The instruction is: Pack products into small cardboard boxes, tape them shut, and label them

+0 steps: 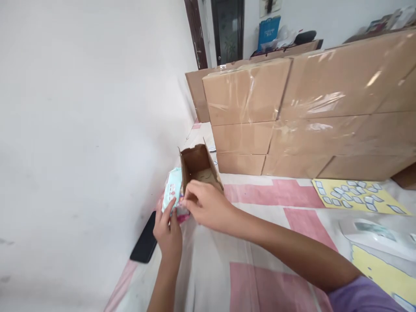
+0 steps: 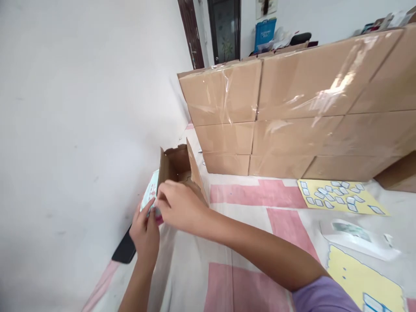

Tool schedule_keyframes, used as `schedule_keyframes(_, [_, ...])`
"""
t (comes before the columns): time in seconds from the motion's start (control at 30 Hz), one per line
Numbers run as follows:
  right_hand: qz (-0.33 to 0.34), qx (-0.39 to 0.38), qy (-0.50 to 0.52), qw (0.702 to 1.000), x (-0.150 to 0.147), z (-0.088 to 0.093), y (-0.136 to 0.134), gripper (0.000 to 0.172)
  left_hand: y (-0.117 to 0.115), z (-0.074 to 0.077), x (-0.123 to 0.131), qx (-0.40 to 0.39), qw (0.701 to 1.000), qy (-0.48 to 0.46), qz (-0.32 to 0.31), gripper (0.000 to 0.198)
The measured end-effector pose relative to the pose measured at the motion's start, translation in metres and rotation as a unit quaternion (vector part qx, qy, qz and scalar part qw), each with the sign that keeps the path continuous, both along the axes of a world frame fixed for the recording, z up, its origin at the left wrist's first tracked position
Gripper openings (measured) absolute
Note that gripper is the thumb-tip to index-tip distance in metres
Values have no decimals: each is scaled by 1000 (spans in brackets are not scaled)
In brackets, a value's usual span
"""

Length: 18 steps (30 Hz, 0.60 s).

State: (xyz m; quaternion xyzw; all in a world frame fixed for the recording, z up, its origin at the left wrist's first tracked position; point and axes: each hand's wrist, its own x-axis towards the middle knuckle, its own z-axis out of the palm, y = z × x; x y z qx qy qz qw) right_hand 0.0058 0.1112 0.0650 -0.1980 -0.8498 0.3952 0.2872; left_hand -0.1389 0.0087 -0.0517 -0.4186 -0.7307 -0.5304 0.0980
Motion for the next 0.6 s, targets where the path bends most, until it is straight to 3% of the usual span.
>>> schedule_keyframes(0.1, [12,2,-25,1000,67,-5,-45,19,-61,-8,52,9,999,-42,12,32])
schedule_keyframes(0.2, [12,-25,-34,999,140,-14,-70,27,-107,-27,85,-4,985,-175,10,32])
schedule_keyframes(0.3, [-21,-39,-19,999,216,-24,-79,38,-139,-44,96,-3,920,-392,9,44])
schedule_keyframes(0.37, [-70,-17,-40,997,262,-30,-78,42,-153,-47,97,4,879,-476,-1,58])
schedule_keyframes(0.47, [-64,12,-85,994,314,-34,-74,41,-167,-37,98,17,857,-516,-11,66])
schedule_keyframes(0.6, [-6,9,-120,993,343,-26,-67,40,-170,-1,105,53,840,-539,-28,66])
